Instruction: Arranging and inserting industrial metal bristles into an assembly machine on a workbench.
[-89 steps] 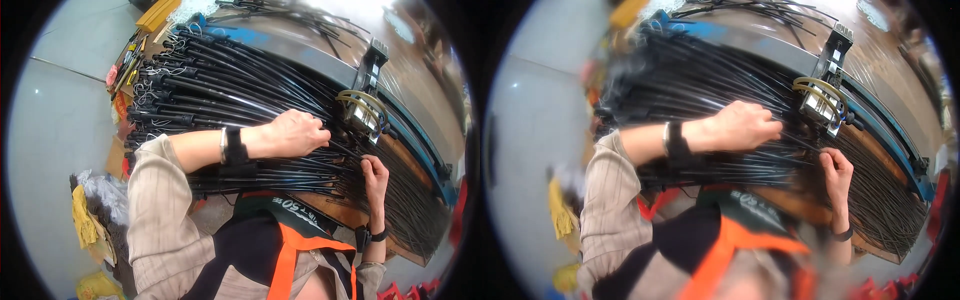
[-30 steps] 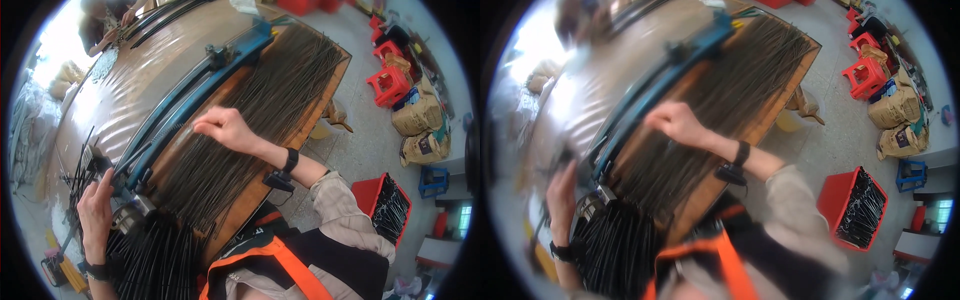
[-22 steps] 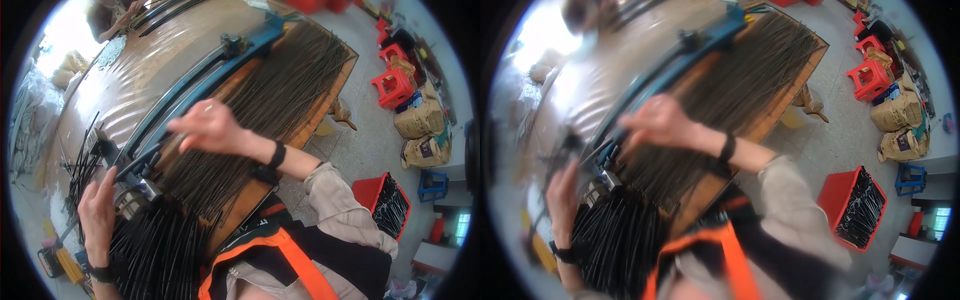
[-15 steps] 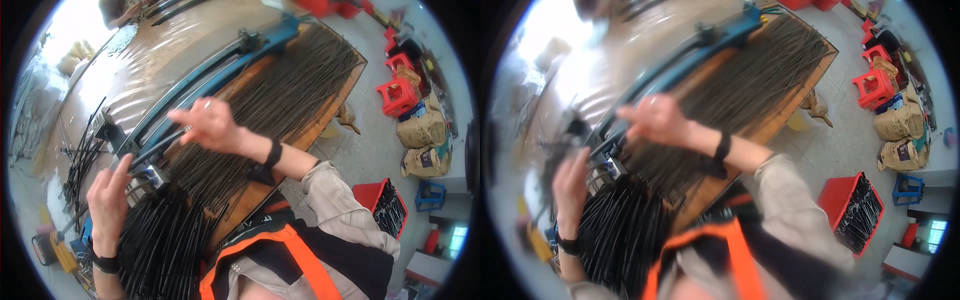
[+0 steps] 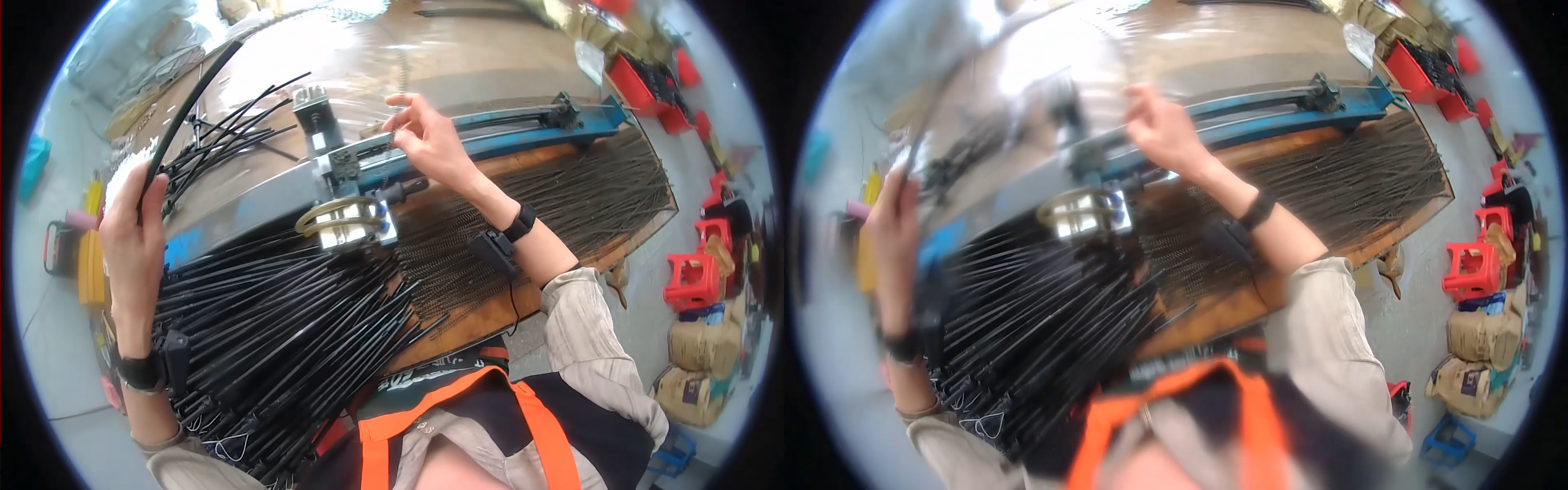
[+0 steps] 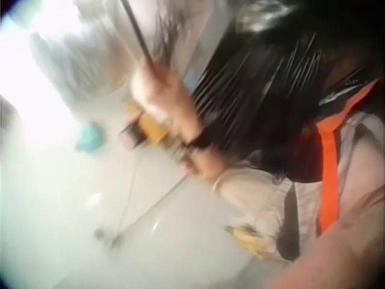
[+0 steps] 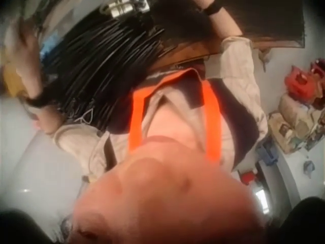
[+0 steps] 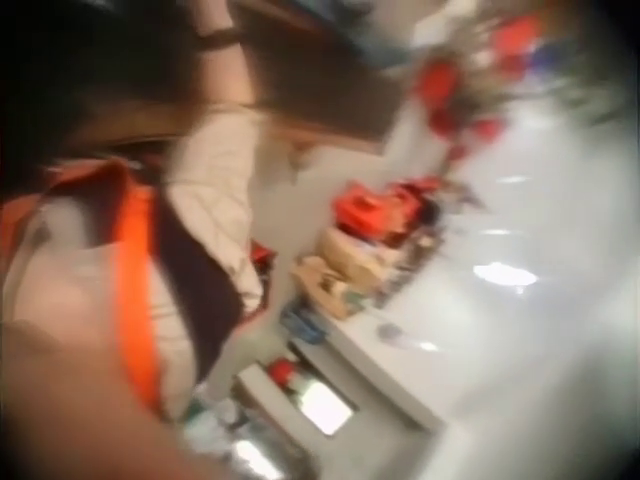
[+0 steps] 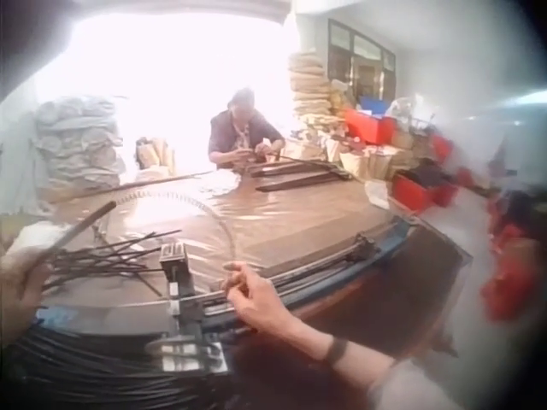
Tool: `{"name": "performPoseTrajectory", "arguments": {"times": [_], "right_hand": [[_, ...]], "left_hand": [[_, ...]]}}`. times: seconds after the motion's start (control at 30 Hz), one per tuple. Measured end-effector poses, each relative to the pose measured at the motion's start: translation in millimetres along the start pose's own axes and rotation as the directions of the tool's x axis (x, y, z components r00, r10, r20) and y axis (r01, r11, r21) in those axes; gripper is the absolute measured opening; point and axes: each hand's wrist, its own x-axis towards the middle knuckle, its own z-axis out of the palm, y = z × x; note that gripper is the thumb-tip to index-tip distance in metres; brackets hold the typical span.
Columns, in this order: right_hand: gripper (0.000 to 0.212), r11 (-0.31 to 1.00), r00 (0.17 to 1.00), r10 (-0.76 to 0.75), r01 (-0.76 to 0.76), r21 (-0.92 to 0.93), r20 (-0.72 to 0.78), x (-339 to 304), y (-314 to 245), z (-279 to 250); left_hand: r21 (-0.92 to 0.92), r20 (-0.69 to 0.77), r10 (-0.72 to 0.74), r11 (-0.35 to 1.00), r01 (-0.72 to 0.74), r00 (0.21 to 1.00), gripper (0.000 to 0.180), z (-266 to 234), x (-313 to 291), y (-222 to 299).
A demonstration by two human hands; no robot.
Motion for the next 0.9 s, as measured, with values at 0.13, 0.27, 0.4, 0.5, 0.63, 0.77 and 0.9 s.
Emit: {"name": "performPoseTrajectory", "arguments": {"times": [0.13, 0.27, 0.4, 0.5, 0.63, 0.77, 0.9], "right_hand": [[0.033, 0.992, 0.972, 0.001, -0.031, 0.121, 0.237, 5, -4, 12], [0.029, 0.993, 0.874, 0.056, -0.098, 0.061, 0.482, -7, -28, 20], [0.029, 0.996, 0.779, 0.083, -0.045, -0.077, 0.622, 0, -27, 22], [0.025, 0.997, 0.959, -0.071, 0.066, 0.027, 0.274, 21, -28, 26], [0.02, 0.883, 0.864, -0.378, 0.444, -0.15, 0.334, 55, -27, 54], [0.017, 0.801, 0.796, -0.554, 0.589, -0.103, 0.243, 59, -23, 77], [0.014, 0.838, 0.799, -0.443, 0.53, -0.127, 0.407, 67, -24, 89]], "left_hand": [[-0.01, -0.062, -0.066, 0.998, 0.065, 0.996, 0.027, -20, -25, -50], [-0.017, -0.104, -0.146, 0.989, 0.145, 0.984, 0.028, -32, -36, -64], [-0.016, -0.149, -0.154, 0.988, 0.153, 0.977, 0.027, -31, -32, -62], [-0.011, -0.148, -0.151, 0.988, 0.151, 0.977, 0.026, -28, -31, -58], [-0.012, -0.088, -0.124, 0.992, 0.124, 0.988, 0.026, -16, -35, -48], [0.01, -0.047, -0.096, 0.995, 0.096, 0.994, 0.025, -13, -47, -49], [0.015, -0.01, -0.114, 0.993, 0.114, 0.993, 0.025, -10, -56, -62]]}}
